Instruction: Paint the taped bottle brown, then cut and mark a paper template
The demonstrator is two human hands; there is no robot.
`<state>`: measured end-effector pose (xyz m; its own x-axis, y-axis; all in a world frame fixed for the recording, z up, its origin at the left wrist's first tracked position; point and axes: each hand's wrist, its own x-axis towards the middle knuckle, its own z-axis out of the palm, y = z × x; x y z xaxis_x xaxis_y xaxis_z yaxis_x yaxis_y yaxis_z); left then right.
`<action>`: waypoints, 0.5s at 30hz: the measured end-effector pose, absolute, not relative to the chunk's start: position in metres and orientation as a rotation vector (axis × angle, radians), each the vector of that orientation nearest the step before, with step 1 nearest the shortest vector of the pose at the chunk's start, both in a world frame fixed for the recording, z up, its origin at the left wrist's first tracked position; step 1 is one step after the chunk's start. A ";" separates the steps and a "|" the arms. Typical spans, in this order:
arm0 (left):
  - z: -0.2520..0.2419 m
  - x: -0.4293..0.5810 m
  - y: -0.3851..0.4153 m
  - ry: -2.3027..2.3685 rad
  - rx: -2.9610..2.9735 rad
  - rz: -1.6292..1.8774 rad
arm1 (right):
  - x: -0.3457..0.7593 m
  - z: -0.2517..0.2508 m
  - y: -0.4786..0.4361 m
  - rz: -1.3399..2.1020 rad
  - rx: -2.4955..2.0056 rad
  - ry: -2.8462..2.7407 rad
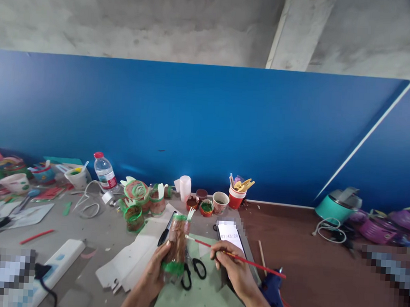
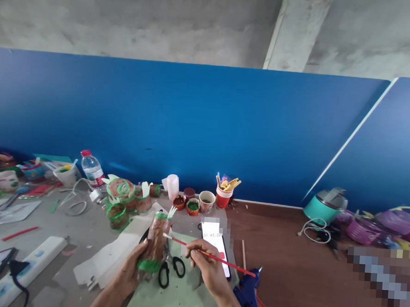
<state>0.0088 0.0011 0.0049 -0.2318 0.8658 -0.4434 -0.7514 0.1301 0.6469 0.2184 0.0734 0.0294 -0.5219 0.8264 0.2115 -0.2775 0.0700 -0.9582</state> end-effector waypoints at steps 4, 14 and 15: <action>0.004 0.008 0.001 0.945 0.166 1.503 | 0.219 0.029 0.074 1.637 -0.577 -1.494; -0.004 0.006 0.002 0.951 0.172 1.552 | 0.219 0.027 0.075 1.651 -0.604 -1.440; -0.004 0.006 0.003 0.960 0.172 1.559 | 0.219 0.027 0.075 1.630 -0.614 -1.437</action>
